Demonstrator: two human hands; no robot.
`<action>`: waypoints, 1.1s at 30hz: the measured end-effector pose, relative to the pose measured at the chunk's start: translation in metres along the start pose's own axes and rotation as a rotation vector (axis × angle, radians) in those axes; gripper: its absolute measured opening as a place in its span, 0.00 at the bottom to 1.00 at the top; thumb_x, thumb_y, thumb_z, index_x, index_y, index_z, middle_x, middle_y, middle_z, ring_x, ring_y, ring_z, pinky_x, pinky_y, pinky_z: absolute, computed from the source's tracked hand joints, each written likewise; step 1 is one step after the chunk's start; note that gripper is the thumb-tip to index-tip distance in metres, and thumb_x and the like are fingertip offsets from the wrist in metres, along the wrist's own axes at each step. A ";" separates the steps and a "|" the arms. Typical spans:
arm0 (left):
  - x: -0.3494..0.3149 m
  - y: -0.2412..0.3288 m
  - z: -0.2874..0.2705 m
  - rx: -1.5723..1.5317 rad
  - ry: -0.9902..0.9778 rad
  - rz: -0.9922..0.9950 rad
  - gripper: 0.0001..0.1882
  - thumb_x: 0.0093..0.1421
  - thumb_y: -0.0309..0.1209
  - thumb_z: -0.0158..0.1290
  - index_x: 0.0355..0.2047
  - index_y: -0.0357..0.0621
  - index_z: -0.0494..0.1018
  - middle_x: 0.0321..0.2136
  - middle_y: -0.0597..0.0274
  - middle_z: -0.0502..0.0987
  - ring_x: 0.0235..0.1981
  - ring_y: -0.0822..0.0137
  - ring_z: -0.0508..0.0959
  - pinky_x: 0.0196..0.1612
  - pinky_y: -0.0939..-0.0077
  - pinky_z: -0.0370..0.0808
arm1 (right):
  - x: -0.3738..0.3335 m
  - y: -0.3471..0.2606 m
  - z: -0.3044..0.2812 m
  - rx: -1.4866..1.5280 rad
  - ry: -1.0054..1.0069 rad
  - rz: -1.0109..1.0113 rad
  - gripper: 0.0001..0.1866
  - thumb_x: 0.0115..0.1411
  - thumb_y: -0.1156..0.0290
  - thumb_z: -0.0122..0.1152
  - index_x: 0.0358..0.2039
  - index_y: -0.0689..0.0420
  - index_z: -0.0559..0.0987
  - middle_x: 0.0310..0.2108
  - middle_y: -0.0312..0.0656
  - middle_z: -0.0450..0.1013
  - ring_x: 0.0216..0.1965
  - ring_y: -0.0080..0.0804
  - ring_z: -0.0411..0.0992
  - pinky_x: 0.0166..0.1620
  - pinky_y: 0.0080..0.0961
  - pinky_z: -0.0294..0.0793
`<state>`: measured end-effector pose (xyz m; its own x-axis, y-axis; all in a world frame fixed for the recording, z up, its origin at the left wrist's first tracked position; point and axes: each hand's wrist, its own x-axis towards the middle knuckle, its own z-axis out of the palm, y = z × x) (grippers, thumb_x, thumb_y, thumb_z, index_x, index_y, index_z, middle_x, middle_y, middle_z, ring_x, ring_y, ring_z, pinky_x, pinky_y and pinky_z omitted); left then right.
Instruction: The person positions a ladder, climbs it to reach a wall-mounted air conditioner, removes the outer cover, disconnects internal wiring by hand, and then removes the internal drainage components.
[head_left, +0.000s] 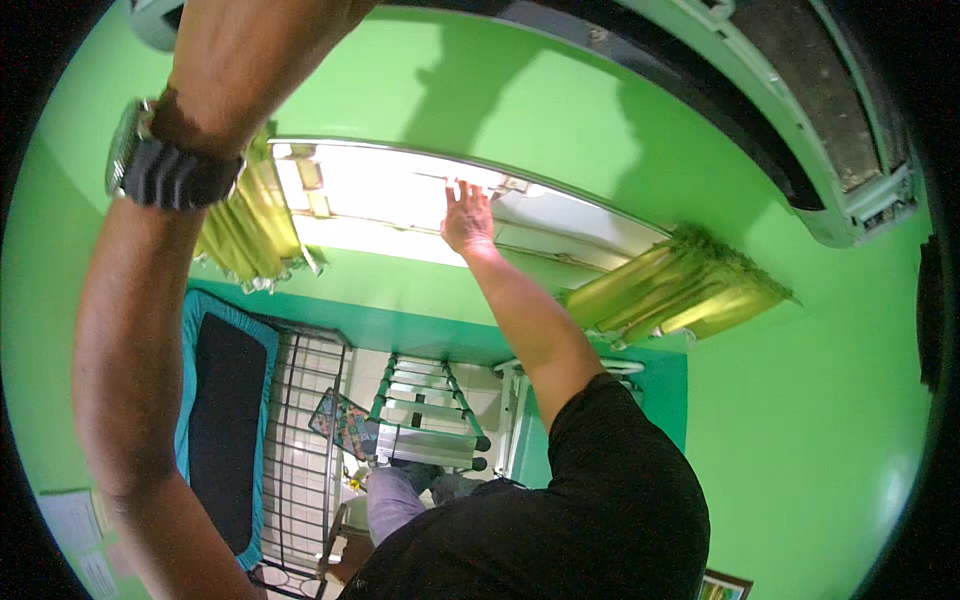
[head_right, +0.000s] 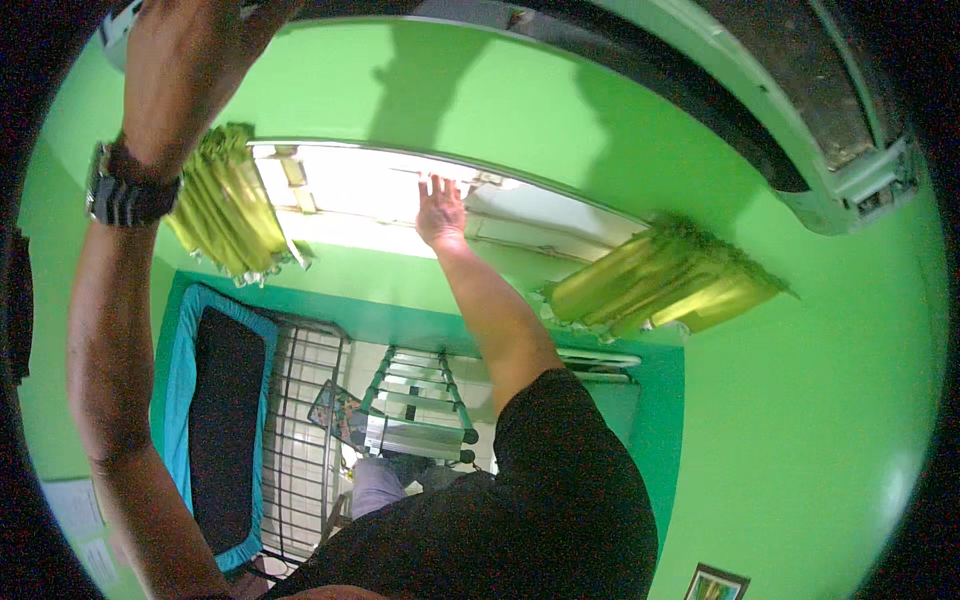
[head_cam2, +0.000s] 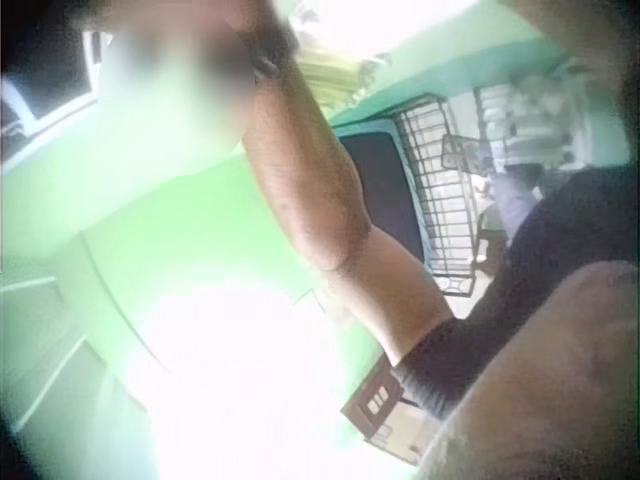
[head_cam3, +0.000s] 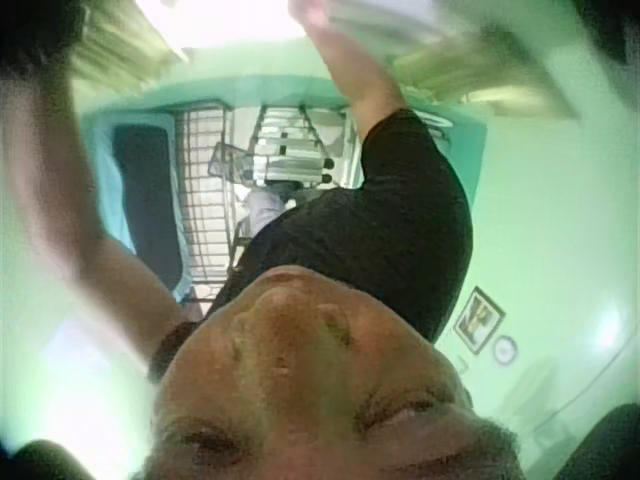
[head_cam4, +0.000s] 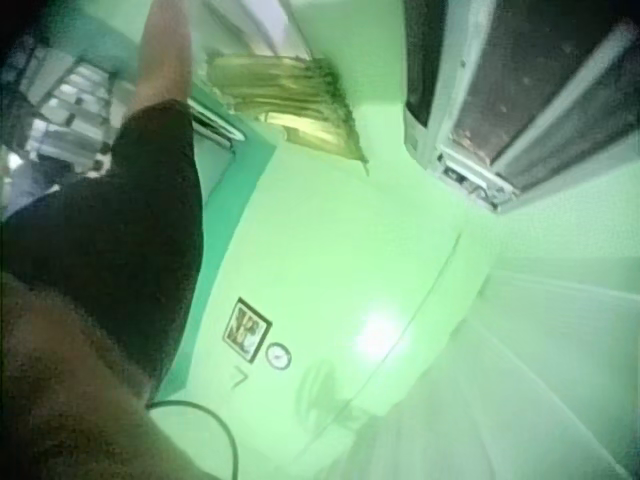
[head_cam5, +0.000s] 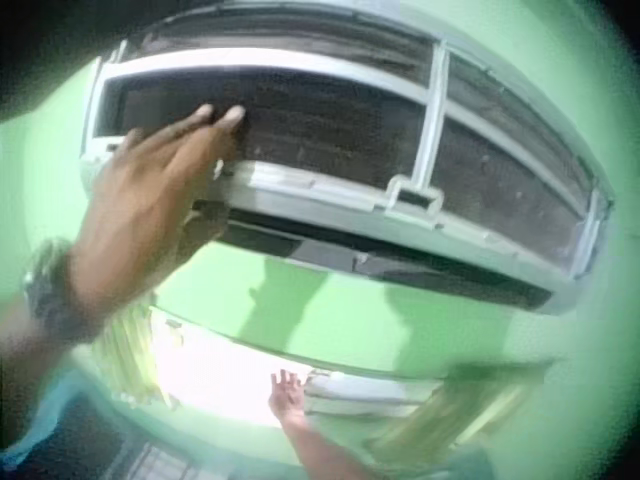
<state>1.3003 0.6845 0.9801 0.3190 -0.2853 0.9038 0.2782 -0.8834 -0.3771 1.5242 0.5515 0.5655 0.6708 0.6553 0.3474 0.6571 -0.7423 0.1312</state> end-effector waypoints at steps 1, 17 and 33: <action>0.002 0.004 -0.007 -0.032 -0.055 -0.045 0.37 0.53 0.31 0.67 0.62 0.38 0.66 0.56 0.51 0.77 0.59 0.51 0.76 0.59 0.51 0.72 | 0.001 -0.003 -0.009 -0.014 -0.078 0.009 0.44 0.55 0.59 0.65 0.69 0.55 0.58 0.64 0.47 0.56 0.64 0.47 0.57 0.66 0.45 0.61; 0.011 -0.010 -0.008 -0.101 -0.102 0.031 0.17 0.56 0.28 0.62 0.45 0.41 0.72 0.63 0.55 0.72 0.63 0.53 0.73 0.53 0.44 0.73 | 0.020 -0.002 -0.067 -0.004 -0.579 0.051 0.31 0.71 0.70 0.39 0.74 0.45 0.52 0.77 0.39 0.41 0.76 0.40 0.42 0.75 0.38 0.48; 0.032 -0.003 -0.029 -0.090 -0.240 0.076 0.14 0.64 0.31 0.56 0.48 0.41 0.75 0.61 0.57 0.74 0.61 0.54 0.75 0.54 0.49 0.73 | 0.023 0.025 -0.040 0.092 -0.532 0.069 0.38 0.67 0.75 0.45 0.75 0.48 0.46 0.77 0.42 0.41 0.76 0.43 0.42 0.76 0.38 0.45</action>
<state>1.2836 0.6673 1.0162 0.5450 -0.2653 0.7954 0.1666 -0.8955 -0.4128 1.5427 0.5427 0.6139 0.7789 0.6041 -0.1685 0.6171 -0.7862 0.0343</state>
